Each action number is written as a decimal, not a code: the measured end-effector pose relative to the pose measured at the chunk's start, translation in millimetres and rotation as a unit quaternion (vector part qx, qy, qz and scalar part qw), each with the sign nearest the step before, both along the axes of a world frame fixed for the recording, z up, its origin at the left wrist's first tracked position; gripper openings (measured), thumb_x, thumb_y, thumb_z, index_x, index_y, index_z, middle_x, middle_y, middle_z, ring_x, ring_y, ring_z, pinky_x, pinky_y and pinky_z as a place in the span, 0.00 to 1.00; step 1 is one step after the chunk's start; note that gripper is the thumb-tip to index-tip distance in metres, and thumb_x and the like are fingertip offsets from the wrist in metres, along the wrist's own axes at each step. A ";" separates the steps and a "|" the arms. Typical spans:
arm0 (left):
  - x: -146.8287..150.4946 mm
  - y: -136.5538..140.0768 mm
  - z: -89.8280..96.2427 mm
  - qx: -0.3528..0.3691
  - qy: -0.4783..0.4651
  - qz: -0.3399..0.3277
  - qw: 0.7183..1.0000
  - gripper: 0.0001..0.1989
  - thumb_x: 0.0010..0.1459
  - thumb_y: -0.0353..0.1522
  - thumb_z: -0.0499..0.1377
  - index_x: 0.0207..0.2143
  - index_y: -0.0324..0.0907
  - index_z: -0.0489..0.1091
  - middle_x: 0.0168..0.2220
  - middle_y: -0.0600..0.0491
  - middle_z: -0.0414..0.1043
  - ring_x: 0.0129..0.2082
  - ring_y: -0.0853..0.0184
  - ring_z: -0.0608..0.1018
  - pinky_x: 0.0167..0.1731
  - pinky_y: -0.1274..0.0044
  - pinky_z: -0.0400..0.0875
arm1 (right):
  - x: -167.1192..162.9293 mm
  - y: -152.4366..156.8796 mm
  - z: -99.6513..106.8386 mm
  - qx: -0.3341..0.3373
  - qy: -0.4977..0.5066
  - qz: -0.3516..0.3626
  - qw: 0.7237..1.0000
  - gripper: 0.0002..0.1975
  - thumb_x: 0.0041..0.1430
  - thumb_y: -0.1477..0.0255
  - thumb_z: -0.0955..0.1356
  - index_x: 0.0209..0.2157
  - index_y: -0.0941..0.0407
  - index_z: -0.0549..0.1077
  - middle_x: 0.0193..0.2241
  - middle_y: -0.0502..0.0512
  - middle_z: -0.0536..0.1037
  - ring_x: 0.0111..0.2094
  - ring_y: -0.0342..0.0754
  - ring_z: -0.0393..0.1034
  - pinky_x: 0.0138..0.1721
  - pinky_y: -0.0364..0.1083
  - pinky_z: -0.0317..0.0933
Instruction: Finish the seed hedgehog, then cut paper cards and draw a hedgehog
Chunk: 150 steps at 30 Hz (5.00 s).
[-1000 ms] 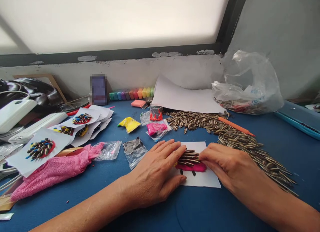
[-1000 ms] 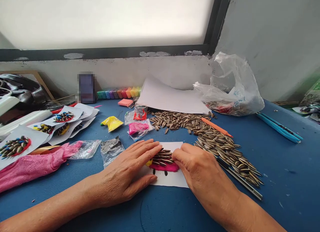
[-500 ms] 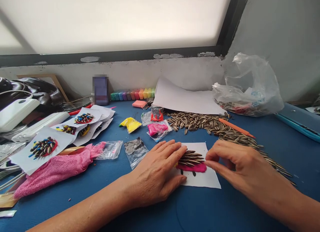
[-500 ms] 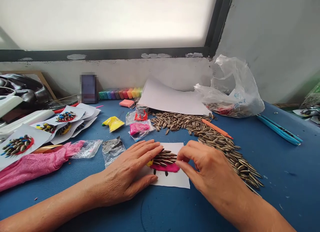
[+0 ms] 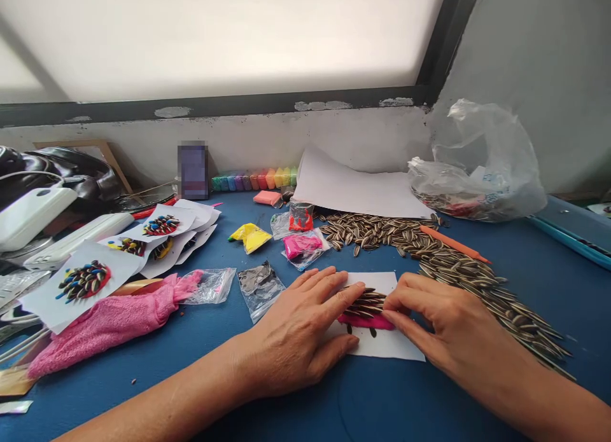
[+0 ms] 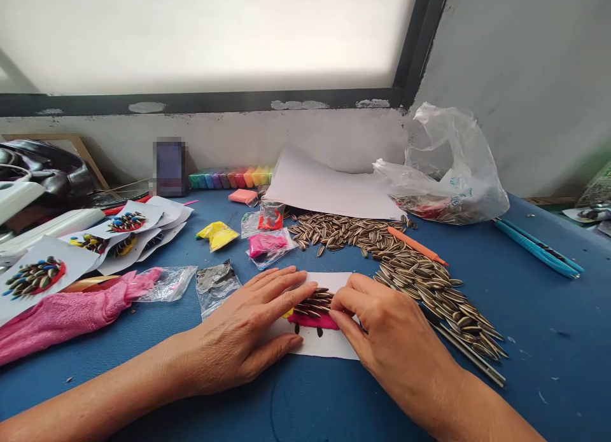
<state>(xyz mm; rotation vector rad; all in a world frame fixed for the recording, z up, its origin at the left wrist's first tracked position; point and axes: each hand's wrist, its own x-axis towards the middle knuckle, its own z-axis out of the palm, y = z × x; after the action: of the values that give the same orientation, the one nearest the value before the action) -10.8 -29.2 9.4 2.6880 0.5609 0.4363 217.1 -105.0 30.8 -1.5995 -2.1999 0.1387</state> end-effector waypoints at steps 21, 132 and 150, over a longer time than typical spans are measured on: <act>-0.9 -0.2 -1.8 -0.005 0.002 0.019 1.000 0.35 0.64 0.39 0.57 0.68 0.37 0.48 0.67 0.41 0.57 0.68 0.53 0.60 0.67 0.58 0.55 | 23.7 9.9 14.6 0.024 -0.010 -0.147 0.989 0.11 0.61 0.66 0.64 0.28 0.50 0.75 0.25 0.49 0.78 0.21 0.47 0.67 0.25 0.48 0.60; -1.8 1.8 -2.1 -0.013 -0.016 0.006 1.000 0.34 0.64 0.39 0.58 0.67 0.38 0.50 0.66 0.40 0.59 0.67 0.54 0.61 0.66 0.60 0.55 | -25.5 -10.7 11.6 0.055 0.096 0.037 0.993 0.11 0.64 0.75 0.63 0.34 0.50 0.77 0.27 0.49 0.79 0.27 0.44 0.75 0.27 0.41 0.67; -0.7 0.8 0.4 -0.024 -0.018 0.005 1.000 0.32 0.64 0.39 0.57 0.66 0.40 0.52 0.66 0.41 0.59 0.67 0.53 0.60 0.66 0.59 0.55 | 33.2 18.7 -0.1 0.094 -0.008 -0.206 0.974 0.11 0.57 0.65 0.64 0.31 0.51 0.78 0.29 0.51 0.83 0.21 0.49 0.72 0.22 0.48 0.61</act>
<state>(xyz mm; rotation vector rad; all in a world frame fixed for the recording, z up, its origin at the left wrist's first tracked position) -11.5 -28.4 9.8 2.6277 0.5659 0.4683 250.3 -86.3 30.6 -1.9056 -1.7817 -0.1984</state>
